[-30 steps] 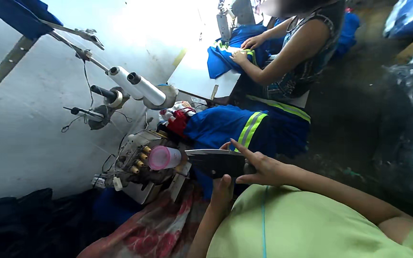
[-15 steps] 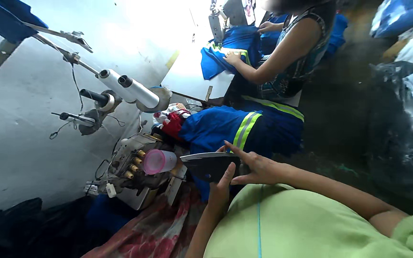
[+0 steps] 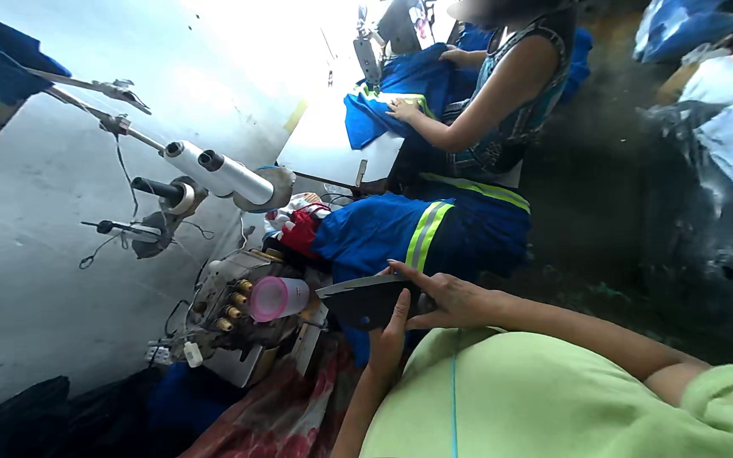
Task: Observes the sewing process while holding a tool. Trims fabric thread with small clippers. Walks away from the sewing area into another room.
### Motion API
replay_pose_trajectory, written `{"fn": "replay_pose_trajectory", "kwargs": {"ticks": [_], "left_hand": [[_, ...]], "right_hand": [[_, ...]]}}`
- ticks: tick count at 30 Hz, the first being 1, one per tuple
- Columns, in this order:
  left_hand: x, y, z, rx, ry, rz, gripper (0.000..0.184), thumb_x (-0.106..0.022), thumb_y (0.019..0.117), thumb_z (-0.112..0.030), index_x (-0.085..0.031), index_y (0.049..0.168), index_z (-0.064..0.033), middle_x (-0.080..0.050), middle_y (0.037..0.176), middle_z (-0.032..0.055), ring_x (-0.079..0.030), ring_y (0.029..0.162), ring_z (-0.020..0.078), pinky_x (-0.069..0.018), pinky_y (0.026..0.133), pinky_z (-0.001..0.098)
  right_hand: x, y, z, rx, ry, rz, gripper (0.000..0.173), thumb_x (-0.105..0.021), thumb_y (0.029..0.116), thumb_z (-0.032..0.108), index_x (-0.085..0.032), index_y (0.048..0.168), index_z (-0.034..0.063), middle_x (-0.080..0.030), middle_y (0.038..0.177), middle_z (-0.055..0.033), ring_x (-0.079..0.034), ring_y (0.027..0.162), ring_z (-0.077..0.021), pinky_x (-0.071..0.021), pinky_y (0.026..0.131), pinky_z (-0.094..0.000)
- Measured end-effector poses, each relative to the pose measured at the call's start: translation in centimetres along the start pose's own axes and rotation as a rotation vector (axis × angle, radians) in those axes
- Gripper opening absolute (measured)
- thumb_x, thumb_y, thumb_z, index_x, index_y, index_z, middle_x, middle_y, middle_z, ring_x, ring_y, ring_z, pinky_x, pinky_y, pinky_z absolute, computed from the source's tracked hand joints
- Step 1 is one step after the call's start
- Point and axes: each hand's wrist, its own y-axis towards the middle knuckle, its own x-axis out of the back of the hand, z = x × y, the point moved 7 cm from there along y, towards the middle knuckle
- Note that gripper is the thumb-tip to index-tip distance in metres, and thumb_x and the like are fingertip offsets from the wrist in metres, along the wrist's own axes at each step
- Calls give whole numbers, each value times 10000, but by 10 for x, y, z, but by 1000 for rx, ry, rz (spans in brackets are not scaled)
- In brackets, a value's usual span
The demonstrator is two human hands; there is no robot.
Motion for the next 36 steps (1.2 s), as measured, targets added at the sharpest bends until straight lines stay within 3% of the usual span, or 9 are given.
{"fn": "replay_pose_trajectory", "kwargs": {"ticks": [6,19,24,28,31,36], "left_hand": [[1,-1,5,47,1,-76,224,-555,983,13,-585,1201,52,-726,1056,-28,-680,1028,28,-555,971,255],[-2,0,3,-12,-12,-91,210,-564,966,38,-613,1171,33,-737,1041,-31,-689,1020,38,-563,962,264],[-3,-1,3,37,-1,-143,142,-549,977,45,-637,1084,17,-747,954,-30,-707,943,38,-581,916,253],[-6,1,-3,-22,52,-88,150,-580,969,25,-624,1113,22,-737,997,-53,-689,980,12,-566,943,243],[-7,3,-1,-56,21,5,293,-588,970,-13,-576,1254,61,-705,1147,-16,-654,1089,32,-531,1007,260],[-11,5,-3,-51,10,64,387,-603,954,-26,-526,1319,79,-666,1227,9,-627,1134,34,-514,1021,249]], "right_hand": [[1,-3,-1,35,-75,-39,847,-723,938,327,-281,1581,-3,-675,862,-174,-639,691,-252,-552,688,-416],[2,-3,0,74,-145,-58,813,-710,947,328,-311,1568,-12,-662,786,-170,-643,668,-289,-552,684,-444],[3,-4,1,76,-196,-82,774,-705,947,340,-362,1547,-7,-642,720,-161,-641,637,-297,-545,657,-450],[5,-3,1,52,-171,-58,813,-711,943,320,-319,1556,-43,-663,778,-186,-656,678,-314,-552,698,-469],[4,-2,0,-24,-101,-7,902,-735,929,295,-224,1580,-63,-687,895,-214,-672,770,-314,-554,784,-470],[4,-1,-4,-6,-54,-11,922,-754,917,294,-220,1585,-50,-681,954,-220,-660,775,-277,-558,775,-430]]}}
